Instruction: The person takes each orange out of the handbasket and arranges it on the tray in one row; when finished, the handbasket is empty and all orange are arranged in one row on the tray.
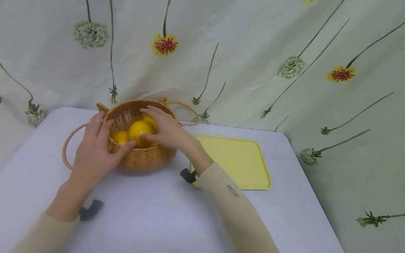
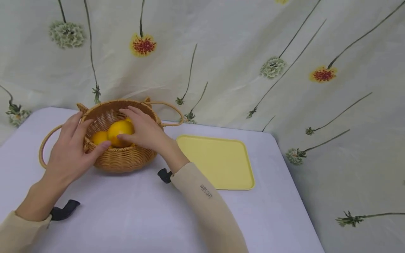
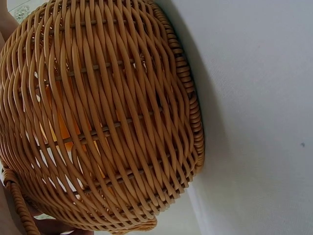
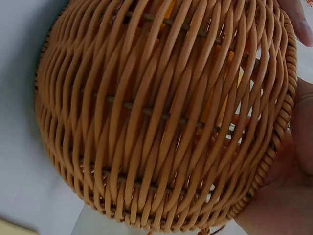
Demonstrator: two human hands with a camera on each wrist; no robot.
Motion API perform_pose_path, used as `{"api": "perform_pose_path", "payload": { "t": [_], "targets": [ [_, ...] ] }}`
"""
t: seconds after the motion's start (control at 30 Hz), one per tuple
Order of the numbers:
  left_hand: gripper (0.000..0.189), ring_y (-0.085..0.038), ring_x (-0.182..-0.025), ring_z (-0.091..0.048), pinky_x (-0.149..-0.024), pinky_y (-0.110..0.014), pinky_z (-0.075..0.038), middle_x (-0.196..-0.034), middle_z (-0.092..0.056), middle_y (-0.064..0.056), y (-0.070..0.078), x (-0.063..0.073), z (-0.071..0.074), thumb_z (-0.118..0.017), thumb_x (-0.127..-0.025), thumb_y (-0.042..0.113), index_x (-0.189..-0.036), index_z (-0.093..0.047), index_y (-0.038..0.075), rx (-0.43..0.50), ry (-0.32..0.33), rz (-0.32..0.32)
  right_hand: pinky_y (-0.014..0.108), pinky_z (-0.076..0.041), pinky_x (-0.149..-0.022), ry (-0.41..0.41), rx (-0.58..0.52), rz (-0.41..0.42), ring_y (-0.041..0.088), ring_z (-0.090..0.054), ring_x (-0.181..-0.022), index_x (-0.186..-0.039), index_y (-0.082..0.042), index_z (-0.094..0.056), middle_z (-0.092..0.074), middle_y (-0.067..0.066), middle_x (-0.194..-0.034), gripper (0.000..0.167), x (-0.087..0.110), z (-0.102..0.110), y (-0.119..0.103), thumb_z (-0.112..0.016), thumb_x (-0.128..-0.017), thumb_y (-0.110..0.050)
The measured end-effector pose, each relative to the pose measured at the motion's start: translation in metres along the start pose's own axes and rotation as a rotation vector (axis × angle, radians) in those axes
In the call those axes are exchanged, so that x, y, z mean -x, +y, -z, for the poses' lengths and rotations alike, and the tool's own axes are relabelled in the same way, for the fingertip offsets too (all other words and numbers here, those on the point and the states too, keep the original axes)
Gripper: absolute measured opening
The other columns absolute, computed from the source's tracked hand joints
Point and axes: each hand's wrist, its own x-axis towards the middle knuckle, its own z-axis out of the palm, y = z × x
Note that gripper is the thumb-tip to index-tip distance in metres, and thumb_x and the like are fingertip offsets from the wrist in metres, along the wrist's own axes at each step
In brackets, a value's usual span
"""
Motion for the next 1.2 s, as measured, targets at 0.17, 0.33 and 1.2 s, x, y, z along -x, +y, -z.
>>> {"api": "perform_pose_path", "payload": {
  "t": [0.17,0.33,1.2],
  "targets": [
    [0.089,-0.044,-0.158,-0.025,-0.109,-0.076,-0.039,-0.169,-0.031,-0.024,0.001,0.000,-0.001,-0.071,-0.092,0.061,-0.144,-0.051,-0.008,0.026,0.029,-0.018,0.031,-0.026,-0.129,-0.052,0.035,-0.002,0.014,-0.034,-0.156,-0.163,-0.021,-0.039,-0.038,-0.002,-0.169,0.083,-0.013,-0.004,-0.005,-0.081,-0.093,-0.040],
    [0.089,-0.043,-0.157,-0.027,-0.106,-0.077,-0.040,-0.167,-0.034,-0.024,0.001,0.001,-0.002,-0.074,-0.090,0.060,-0.142,-0.052,-0.008,0.036,0.042,-0.028,0.030,-0.032,-0.125,-0.094,0.067,-0.038,0.014,-0.040,-0.151,-0.160,-0.021,-0.044,-0.045,-0.005,-0.164,0.087,-0.018,-0.008,-0.008,-0.085,-0.087,-0.047],
    [0.093,-0.043,-0.159,-0.023,-0.094,-0.081,-0.045,-0.172,-0.025,-0.022,0.001,0.001,-0.001,-0.063,-0.096,0.064,-0.155,-0.040,-0.004,-0.037,-0.030,0.049,0.023,-0.052,-0.093,0.002,0.092,-0.099,0.013,-0.060,-0.113,-0.149,-0.010,-0.054,-0.067,-0.001,-0.134,0.089,-0.019,0.000,-0.010,-0.086,-0.080,-0.054]
  ]
}}
